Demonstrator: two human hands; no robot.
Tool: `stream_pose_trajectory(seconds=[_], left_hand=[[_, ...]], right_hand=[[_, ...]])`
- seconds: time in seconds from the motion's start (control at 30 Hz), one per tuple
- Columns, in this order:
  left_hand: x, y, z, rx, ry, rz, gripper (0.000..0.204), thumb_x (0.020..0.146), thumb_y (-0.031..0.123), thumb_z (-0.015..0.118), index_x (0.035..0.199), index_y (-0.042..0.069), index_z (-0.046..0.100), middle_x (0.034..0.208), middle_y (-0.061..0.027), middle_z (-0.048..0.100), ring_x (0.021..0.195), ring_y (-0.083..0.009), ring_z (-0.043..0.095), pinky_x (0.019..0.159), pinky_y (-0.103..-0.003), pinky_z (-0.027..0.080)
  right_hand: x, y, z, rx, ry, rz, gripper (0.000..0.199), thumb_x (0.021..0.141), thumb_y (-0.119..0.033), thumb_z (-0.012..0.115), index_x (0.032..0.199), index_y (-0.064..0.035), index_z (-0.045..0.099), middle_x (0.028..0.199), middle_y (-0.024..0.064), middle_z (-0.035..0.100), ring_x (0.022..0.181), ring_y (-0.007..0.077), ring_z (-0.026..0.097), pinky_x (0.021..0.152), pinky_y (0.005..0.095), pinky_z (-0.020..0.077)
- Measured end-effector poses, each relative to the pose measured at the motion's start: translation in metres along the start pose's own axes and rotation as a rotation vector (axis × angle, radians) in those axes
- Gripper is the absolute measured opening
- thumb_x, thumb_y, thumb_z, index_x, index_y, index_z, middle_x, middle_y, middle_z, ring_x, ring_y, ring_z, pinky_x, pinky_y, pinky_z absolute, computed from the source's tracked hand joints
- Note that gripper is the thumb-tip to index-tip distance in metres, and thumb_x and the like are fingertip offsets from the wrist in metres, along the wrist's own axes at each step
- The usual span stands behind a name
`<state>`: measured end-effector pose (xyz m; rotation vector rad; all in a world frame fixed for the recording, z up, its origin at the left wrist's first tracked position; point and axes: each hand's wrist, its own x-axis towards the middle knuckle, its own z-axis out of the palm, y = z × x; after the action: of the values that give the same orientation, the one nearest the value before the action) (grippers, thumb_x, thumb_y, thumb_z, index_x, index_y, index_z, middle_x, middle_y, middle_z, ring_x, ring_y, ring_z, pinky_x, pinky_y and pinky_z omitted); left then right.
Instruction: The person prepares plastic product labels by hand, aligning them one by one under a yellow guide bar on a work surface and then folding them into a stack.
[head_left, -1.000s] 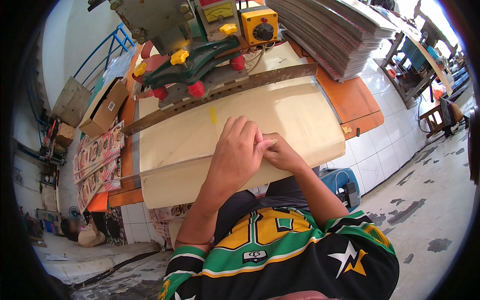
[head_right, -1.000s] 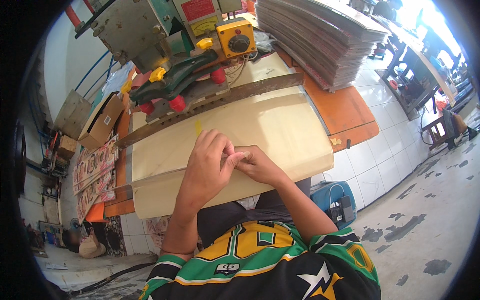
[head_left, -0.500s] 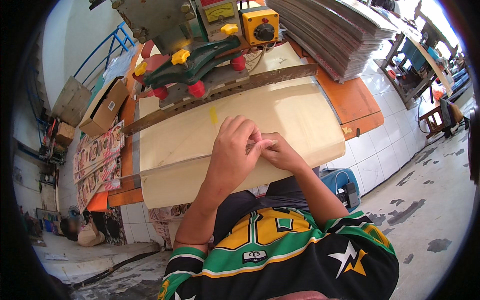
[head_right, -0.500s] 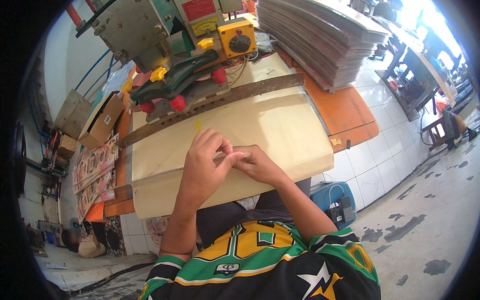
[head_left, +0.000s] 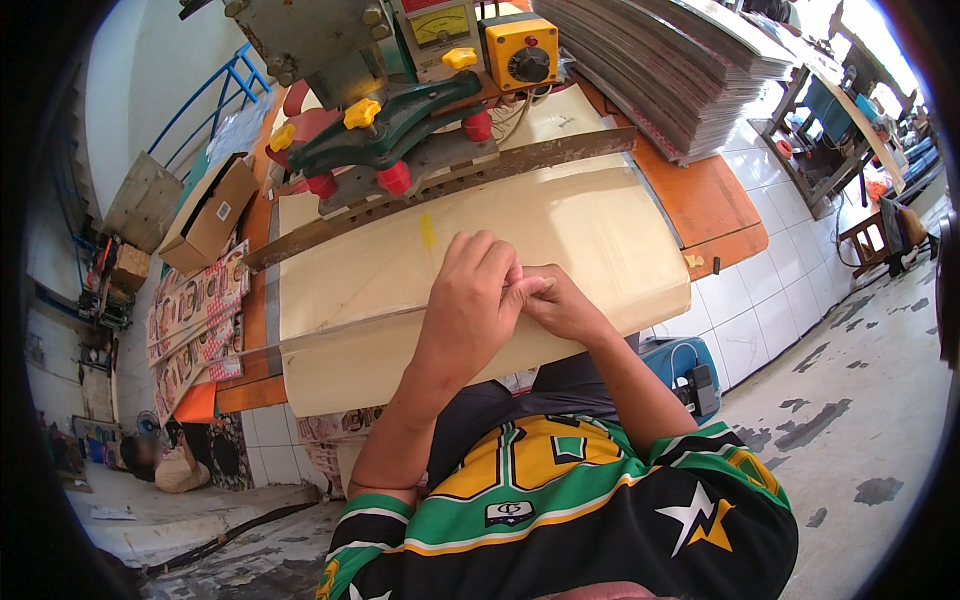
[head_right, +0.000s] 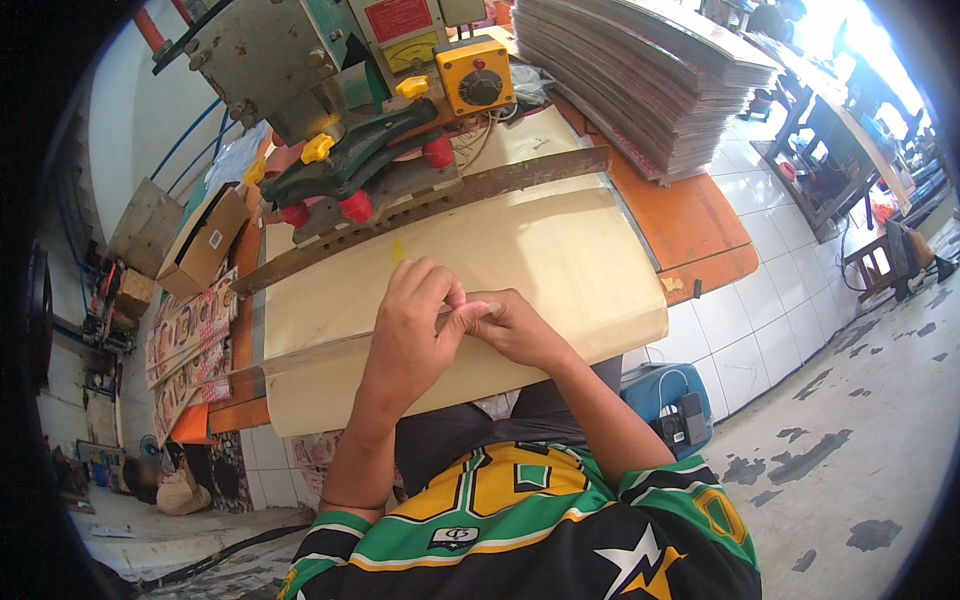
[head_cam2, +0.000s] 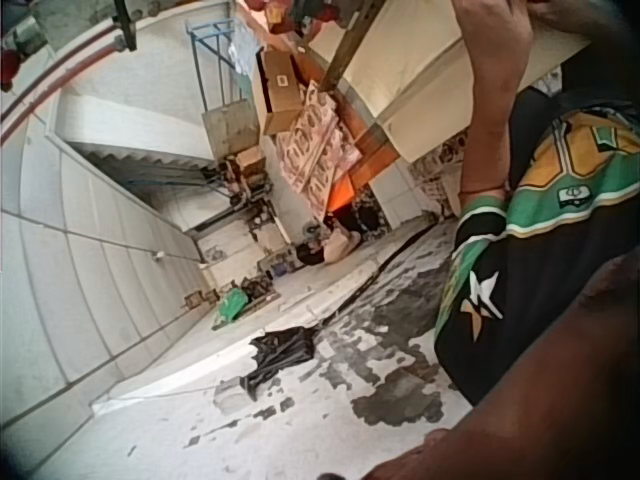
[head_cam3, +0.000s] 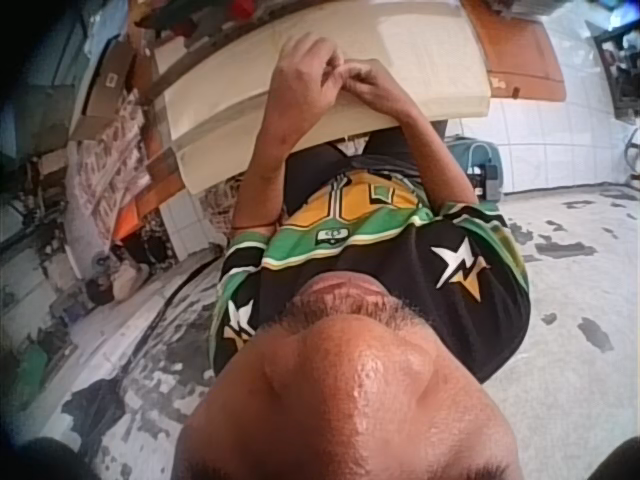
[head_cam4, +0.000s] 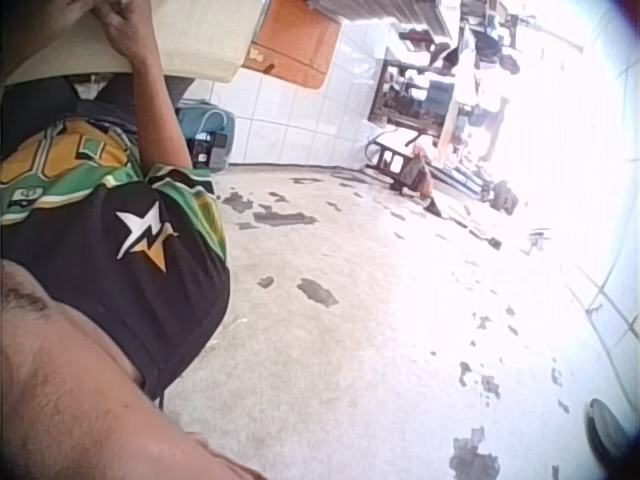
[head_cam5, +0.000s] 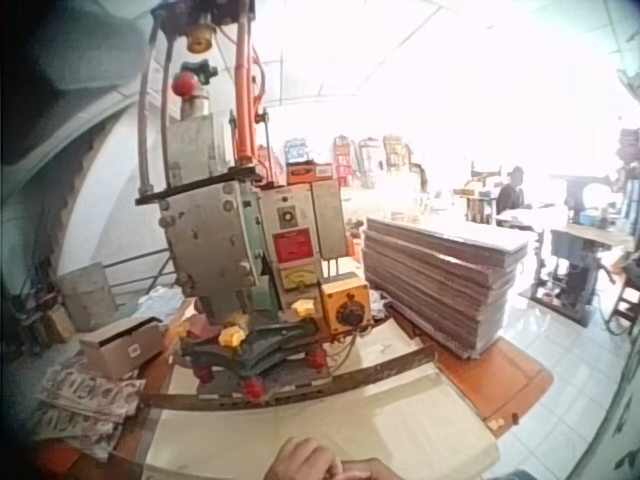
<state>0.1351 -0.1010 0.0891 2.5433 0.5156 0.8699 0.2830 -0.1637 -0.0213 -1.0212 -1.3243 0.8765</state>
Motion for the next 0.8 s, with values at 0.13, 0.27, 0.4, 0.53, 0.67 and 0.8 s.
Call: stream_pose_trajectory(seconds=[0.13,0.27,0.4,0.53,0.67,0.8], left_hand=[[-0.003,-0.004,0.003,0.069,0.000,0.061,0.026,0.087,0.022,0.076,0.086,0.005,0.056,0.088,-0.0107,0.054,0.088,-0.0321,0.052,0.079,-0.044,0.045],[-0.005,-0.008,0.006,0.174,0.009,0.133,0.026,0.089,0.028,0.073,0.087,0.007,0.056,0.089,-0.0091,0.053,0.088,-0.0305,0.053,0.080,-0.043,0.044],[-0.005,-0.013,0.006,0.139,0.020,0.174,0.025,0.089,0.027,0.073,0.088,0.008,0.057,0.089,-0.0090,0.054,0.088,-0.0302,0.053,0.079,-0.042,0.044],[-0.005,-0.014,0.002,-0.022,0.055,0.155,0.025,0.089,0.023,0.075,0.090,0.005,0.056,0.085,-0.0103,0.054,0.083,-0.0323,0.053,0.074,-0.043,0.045],[-0.004,-0.007,0.002,-0.039,0.073,0.056,0.020,0.090,0.017,0.074,0.094,0.003,0.060,0.090,-0.0108,0.060,0.087,-0.0337,0.057,0.076,-0.043,0.047],[-0.003,-0.002,0.000,-0.007,0.024,0.056,0.013,0.090,0.011,0.072,0.096,0.002,0.066,0.096,-0.0124,0.068,0.092,-0.0337,0.062,0.080,-0.043,0.050]], right_hand=[[0.000,-0.001,-0.003,-0.053,-0.009,0.009,0.023,0.102,-0.021,0.068,0.106,0.0019,0.067,0.086,0.0088,0.069,0.081,0.0116,0.056,0.076,0.0317,0.0502],[0.000,-0.002,-0.004,-0.086,0.003,0.009,0.021,0.100,-0.018,0.069,0.105,0.0017,0.067,0.085,0.0109,0.069,0.079,0.0134,0.057,0.075,0.0324,0.0502],[0.000,-0.001,-0.004,-0.100,-0.009,0.017,0.021,0.100,-0.019,0.069,0.106,0.0016,0.068,0.086,0.0112,0.070,0.079,0.0138,0.059,0.076,0.0325,0.0509],[0.003,-0.009,-0.002,-0.084,-0.012,0.025,0.025,0.102,-0.022,0.067,0.112,0.0004,0.070,0.092,0.0109,0.074,0.084,0.0132,0.063,0.079,0.0316,0.0520],[0.003,-0.002,-0.004,-0.069,-0.022,0.016,0.027,0.103,-0.024,0.066,0.115,-0.0004,0.071,0.095,0.0101,0.075,0.088,0.0122,0.065,0.082,0.0313,0.0519],[0.002,-0.004,-0.004,-0.057,-0.039,0.038,0.026,0.104,-0.024,0.065,0.112,-0.0009,0.071,0.094,0.0098,0.074,0.088,0.0113,0.063,0.083,0.0314,0.0515]])
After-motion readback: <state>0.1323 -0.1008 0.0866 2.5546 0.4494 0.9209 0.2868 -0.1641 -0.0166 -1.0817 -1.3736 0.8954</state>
